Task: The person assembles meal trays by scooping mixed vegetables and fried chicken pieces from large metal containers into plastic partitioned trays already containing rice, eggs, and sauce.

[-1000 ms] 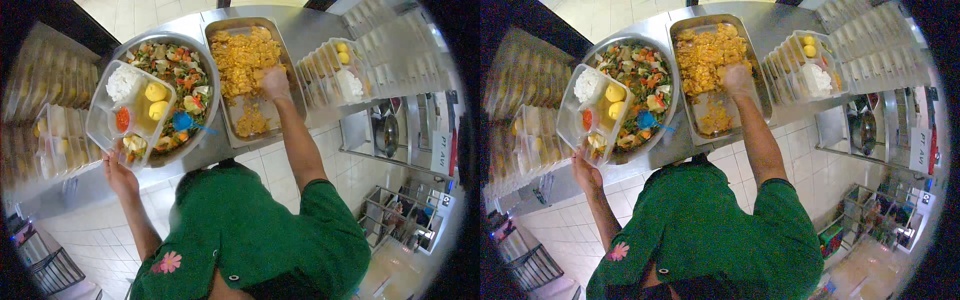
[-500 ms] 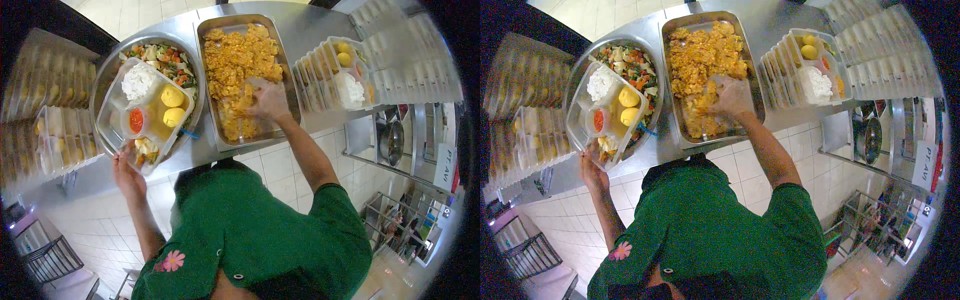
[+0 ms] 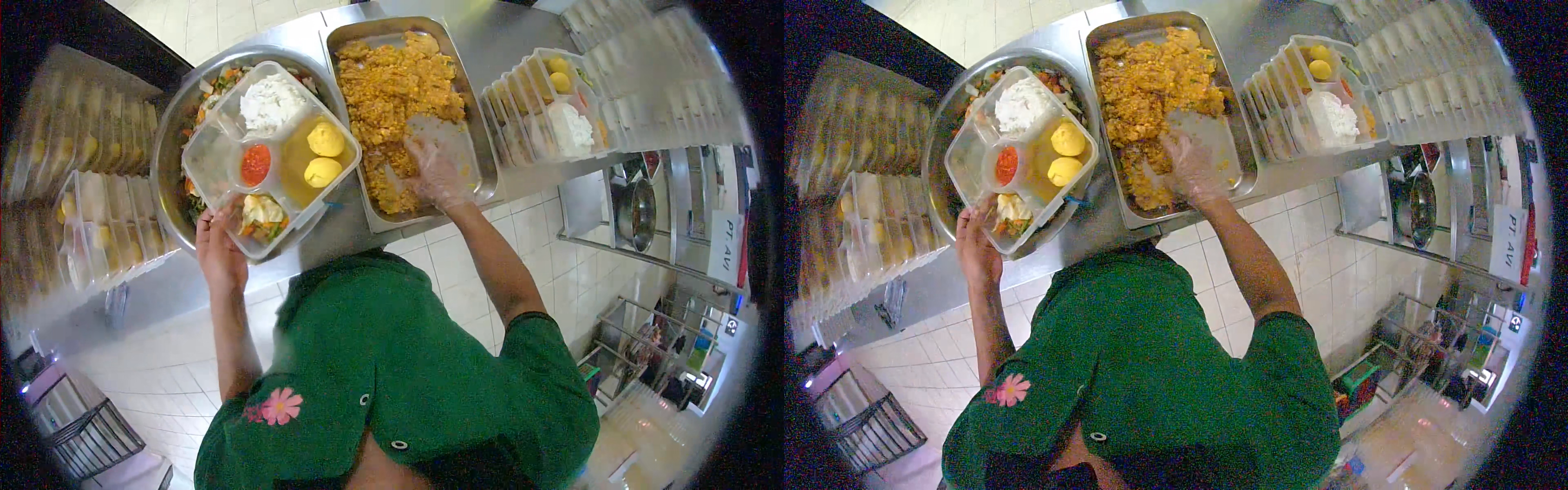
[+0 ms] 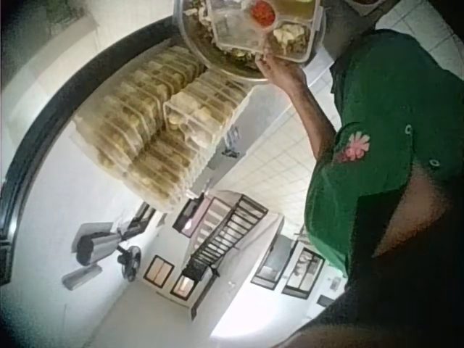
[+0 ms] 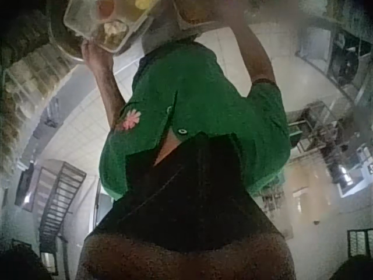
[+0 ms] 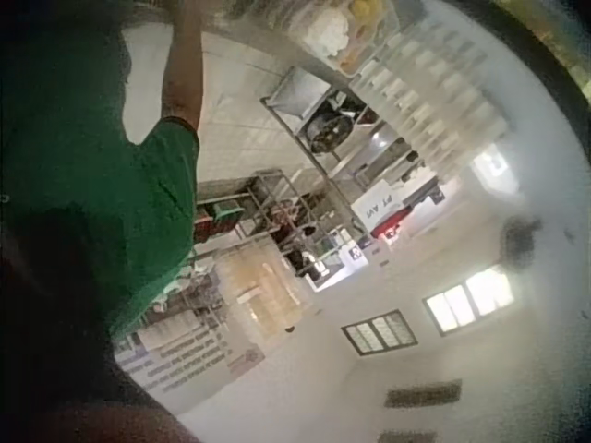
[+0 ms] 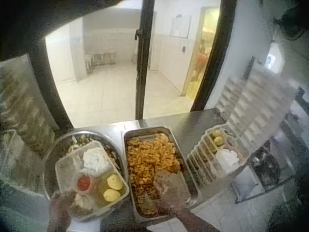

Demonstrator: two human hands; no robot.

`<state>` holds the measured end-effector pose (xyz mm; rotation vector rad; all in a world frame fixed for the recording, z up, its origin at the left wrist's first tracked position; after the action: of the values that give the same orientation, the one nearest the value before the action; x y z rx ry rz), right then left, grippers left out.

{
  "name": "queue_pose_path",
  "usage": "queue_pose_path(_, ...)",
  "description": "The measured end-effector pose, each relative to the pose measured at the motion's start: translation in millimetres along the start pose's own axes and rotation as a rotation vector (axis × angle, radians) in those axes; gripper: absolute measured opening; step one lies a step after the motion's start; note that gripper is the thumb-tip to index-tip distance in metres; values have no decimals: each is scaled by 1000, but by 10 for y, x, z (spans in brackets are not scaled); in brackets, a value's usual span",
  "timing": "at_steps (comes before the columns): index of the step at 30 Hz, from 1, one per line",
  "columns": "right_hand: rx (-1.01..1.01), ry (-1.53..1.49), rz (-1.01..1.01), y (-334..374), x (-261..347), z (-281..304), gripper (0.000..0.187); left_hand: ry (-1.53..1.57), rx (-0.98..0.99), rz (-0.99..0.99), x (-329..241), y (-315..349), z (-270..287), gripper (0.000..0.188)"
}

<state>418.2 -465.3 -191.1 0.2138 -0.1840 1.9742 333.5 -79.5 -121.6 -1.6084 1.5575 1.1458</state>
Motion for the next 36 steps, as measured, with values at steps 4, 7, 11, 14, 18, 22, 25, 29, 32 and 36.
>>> queue_pose_path(4,-115,-45,-324,-13,-562,101,36,-22,34,9,-28,-36,79,19)
queue_pose_path(7,-188,18,-435,10,-613,301,34,-23,27,14,-12,-24,177,20)
queue_pose_path(11,113,90,-566,121,-625,-505,27,-20,27,39,-5,-51,174,20)
queue_pose_path(14,276,-53,-614,40,-356,-611,32,7,29,52,2,-42,179,18)
queue_pose_path(18,292,-361,-643,71,-423,-745,33,30,59,63,9,-78,188,16)
queue_pose_path(22,-122,-338,-498,58,-185,51,28,26,15,80,-6,-38,262,15)
queue_pose_path(25,-174,-135,-347,199,-321,62,23,-8,53,82,-3,-75,235,13)
queue_pose_path(29,-75,-234,-496,290,-692,52,25,11,92,126,18,-125,179,14)
queue_pose_path(32,-80,-377,-485,142,-709,779,28,-6,121,135,72,-140,212,15)
queue_pose_path(36,-93,-1010,-354,-255,-596,1530,23,-26,132,214,143,-194,-96,14)
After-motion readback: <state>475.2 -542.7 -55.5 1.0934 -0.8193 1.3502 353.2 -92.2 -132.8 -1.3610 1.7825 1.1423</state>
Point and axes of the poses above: each hand's wrist, its own y-axis away from the middle knuckle, its own z-axis out of the back of the hand, x = y × z, the point moved 8 cm from there along -y, towards the middle knuckle, and after that the axes turned 13 degrees about x, right-handed, at the moved point
